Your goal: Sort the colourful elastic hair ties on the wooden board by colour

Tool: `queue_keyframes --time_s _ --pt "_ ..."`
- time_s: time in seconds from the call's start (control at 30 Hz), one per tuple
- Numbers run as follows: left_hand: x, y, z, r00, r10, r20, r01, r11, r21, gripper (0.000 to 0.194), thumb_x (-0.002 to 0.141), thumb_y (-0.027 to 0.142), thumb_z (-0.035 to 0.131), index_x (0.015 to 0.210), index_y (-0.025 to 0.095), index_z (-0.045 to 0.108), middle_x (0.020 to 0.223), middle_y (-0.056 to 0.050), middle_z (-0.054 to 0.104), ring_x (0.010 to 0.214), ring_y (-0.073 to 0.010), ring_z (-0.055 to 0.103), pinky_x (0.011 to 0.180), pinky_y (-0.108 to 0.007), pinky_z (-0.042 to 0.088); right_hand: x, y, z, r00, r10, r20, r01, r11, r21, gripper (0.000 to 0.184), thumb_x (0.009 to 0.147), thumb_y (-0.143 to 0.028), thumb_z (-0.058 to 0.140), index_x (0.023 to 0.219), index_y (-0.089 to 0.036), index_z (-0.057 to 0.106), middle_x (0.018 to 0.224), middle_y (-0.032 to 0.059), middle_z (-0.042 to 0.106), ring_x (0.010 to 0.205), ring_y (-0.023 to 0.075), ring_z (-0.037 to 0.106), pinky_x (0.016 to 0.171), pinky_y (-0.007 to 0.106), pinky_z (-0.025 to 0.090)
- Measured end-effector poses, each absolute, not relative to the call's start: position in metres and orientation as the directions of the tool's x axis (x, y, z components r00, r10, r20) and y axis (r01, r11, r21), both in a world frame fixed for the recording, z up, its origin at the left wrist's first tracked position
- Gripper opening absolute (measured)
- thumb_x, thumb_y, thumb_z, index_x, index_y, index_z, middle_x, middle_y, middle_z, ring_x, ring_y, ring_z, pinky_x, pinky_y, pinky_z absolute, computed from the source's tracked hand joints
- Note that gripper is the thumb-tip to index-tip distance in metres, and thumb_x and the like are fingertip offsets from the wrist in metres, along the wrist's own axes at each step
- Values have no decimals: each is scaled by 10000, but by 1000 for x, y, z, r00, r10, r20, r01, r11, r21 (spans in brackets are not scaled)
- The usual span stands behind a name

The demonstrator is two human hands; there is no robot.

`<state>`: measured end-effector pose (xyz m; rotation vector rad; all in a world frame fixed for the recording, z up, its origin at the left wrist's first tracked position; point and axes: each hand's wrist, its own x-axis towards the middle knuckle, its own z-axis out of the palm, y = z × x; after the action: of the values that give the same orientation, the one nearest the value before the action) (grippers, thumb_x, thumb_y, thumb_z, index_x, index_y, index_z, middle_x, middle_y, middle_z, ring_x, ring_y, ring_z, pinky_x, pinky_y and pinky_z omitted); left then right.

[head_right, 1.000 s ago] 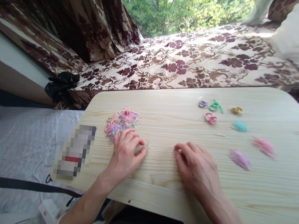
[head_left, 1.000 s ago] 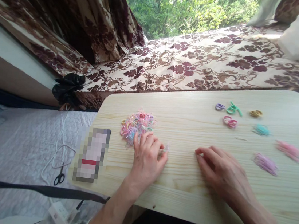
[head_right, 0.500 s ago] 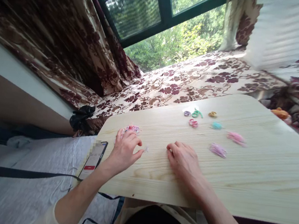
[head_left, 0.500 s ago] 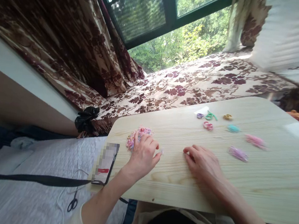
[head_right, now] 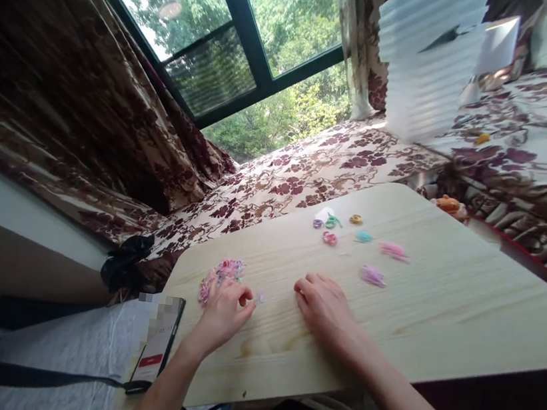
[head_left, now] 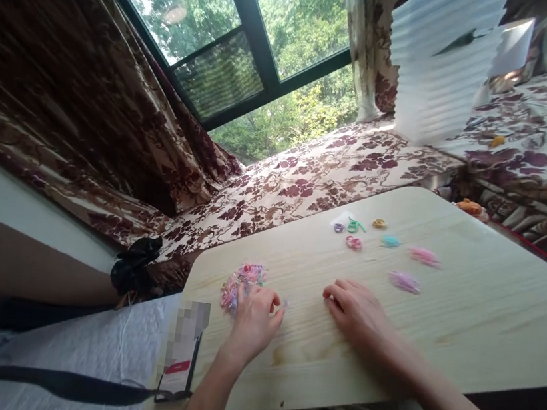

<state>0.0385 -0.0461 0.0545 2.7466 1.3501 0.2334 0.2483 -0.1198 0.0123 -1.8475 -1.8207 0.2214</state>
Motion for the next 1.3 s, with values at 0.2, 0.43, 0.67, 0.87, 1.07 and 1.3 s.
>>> queue_keyframes --time_s 0.2,0.43,0.67,0.87,1.07,1.3 --pt "38 -39 48 585 810 30 781 -573 246 49 800 216 638 753 211 629 703 18 633 860 -212 589 1092 -606 257 250 -118 8 58 965 255 884 69 -463 207 894 -176 474 845 -204 674 822 38 661 790 168 583 740 300 394" --pt "40 -34 46 612 789 52 746 -598 293 155 855 198 581 700 206 595 713 18 646 834 -195 569 1056 -545 297 251 -119 10 25 964 264 907 89 -411 216 904 -187 454 842 -217 658 784 28 654 747 161 583 711 296 401" --pt "41 -34 39 600 794 96 740 -596 310 136 840 151 576 719 211 585 730 10 664 845 -197 553 1071 -536 275 254 -117 15 -7 970 243 893 115 -435 194 895 -210 472 852 -233 660 771 14 657 734 152 604 682 282 410" --pt "40 -32 36 592 801 90 746 -587 314 173 840 129 550 687 207 568 723 12 644 854 -193 558 1090 -539 265 255 -116 19 -35 972 231 892 135 -432 210 907 -222 457 909 -220 667 805 20 679 776 160 641 698 286 451" --pt "41 -36 41 586 807 66 709 -551 440 169 824 113 532 689 214 541 727 22 631 878 -182 574 1141 -548 214 248 -115 29 -48 962 267 875 170 -454 203 907 -223 455 908 -232 659 819 24 682 769 152 636 689 276 465" --pt "46 -41 41 574 805 147 662 -563 495 164 810 93 536 706 219 548 769 15 660 958 -187 600 1177 -560 165 235 -114 32 -87 957 275 841 219 -495 187 928 -213 461 911 -222 647 829 25 672 787 152 619 720 276 468"
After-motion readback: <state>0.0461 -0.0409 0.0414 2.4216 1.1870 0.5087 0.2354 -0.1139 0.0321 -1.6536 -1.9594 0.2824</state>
